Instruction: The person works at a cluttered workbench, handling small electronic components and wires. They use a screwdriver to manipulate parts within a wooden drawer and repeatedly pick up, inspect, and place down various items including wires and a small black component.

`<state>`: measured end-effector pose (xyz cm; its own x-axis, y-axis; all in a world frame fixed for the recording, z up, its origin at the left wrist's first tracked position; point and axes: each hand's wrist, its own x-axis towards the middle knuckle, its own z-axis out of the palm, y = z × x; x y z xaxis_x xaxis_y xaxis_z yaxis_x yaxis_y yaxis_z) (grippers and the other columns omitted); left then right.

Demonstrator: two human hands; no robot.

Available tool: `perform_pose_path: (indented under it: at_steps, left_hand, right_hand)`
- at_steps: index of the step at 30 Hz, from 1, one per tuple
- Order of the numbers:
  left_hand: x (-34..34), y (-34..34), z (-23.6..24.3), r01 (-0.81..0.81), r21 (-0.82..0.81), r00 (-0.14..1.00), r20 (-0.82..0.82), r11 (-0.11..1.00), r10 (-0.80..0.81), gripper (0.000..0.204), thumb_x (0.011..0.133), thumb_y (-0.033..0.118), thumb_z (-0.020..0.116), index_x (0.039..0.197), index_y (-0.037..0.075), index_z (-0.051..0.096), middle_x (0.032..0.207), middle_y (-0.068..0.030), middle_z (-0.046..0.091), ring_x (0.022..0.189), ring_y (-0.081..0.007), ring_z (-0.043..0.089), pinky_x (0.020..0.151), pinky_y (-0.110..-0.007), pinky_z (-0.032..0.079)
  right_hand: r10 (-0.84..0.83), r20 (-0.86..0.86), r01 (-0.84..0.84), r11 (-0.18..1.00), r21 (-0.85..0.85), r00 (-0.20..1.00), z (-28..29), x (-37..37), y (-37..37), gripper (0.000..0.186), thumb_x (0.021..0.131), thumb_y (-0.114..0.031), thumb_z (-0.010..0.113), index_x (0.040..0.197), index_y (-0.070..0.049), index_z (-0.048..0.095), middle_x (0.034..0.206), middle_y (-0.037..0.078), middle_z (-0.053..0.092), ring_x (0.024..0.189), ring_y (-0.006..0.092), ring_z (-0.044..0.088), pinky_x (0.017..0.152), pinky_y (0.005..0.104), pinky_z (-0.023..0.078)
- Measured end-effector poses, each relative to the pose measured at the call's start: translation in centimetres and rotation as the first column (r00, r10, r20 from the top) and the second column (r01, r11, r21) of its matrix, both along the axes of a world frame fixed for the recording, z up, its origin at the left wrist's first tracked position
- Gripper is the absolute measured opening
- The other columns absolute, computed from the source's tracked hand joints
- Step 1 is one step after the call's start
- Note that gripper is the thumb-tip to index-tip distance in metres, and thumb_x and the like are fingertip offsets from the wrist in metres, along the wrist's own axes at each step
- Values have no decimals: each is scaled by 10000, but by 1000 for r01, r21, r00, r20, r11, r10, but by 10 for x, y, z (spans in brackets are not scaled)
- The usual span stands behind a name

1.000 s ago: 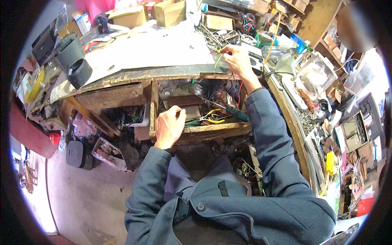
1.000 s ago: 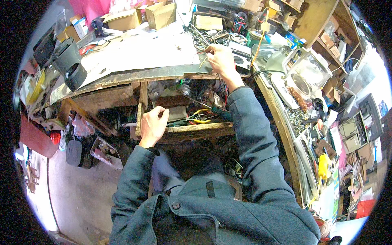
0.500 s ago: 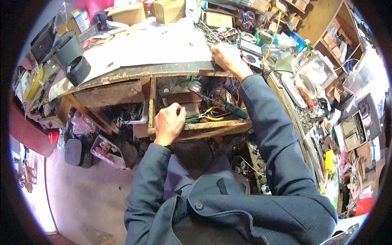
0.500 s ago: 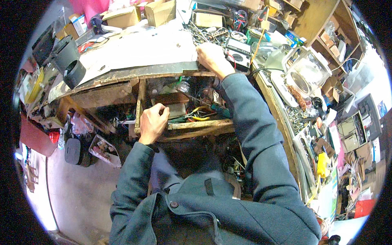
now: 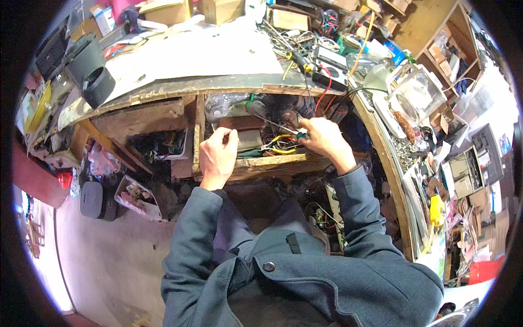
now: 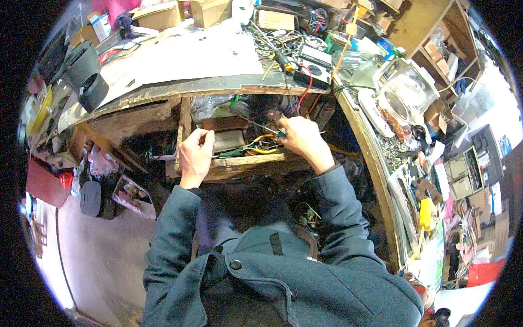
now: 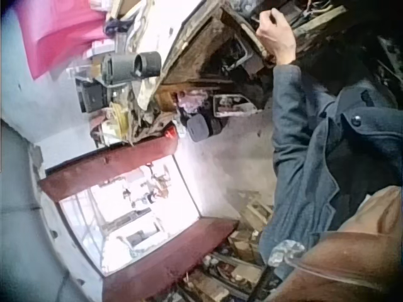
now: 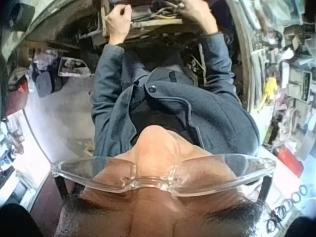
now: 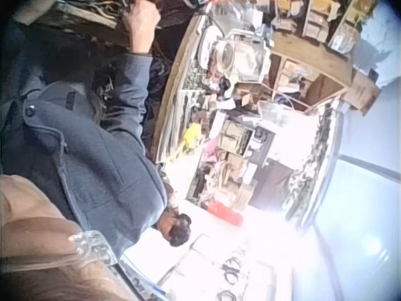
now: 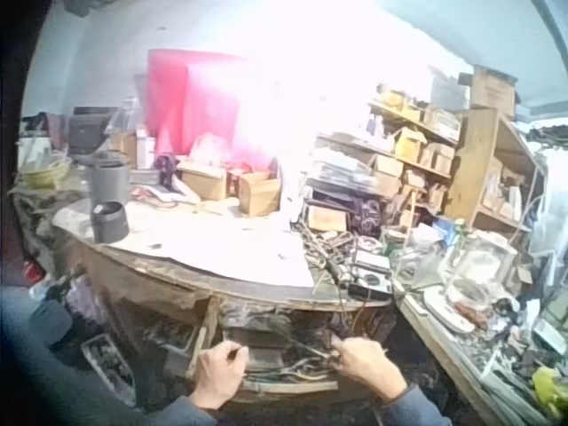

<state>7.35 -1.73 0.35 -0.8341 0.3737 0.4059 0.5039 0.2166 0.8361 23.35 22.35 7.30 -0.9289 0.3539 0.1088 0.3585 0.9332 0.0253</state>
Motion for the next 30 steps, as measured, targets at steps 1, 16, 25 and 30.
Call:
perform_pose_path:
  at_steps: [1,16,25,30]
  left_hand:
    - [1,0,2,9,-10,1000,5,1000,-9,231,987,220,718,949,-7,737,722,-94,714,640,-130,642,611,-335,489]
    - [1,2,1,52,-42,998,30,998,-50,230,967,267,720,919,46,760,728,-130,728,655,-255,704,618,-391,520]
    - [1,1,6,15,-47,1000,20,999,-15,228,962,267,718,910,48,751,743,-187,726,671,-355,726,632,-437,534]
    - [-2,3,1,38,-89,994,-96,995,-46,194,972,188,714,925,0,732,747,-152,728,593,-214,670,589,-363,507]
  right_hand:
    - [34,-42,-33,999,28,999,-12,5,6,326,822,-250,810,1095,-111,701,940,136,711,969,368,705,821,482,567]
    - [-37,-437,-252,772,-584,898,127,44,3,261,811,-98,743,1067,-53,767,779,-24,619,711,68,552,652,256,469]
    - [68,-522,-78,997,2,850,103,-129,90,295,856,-218,636,1079,-101,789,999,162,773,954,330,740,885,417,572]
    - [103,-537,16,977,212,837,91,-196,116,237,890,-243,630,1044,-147,781,1039,170,764,979,370,734,875,465,584]
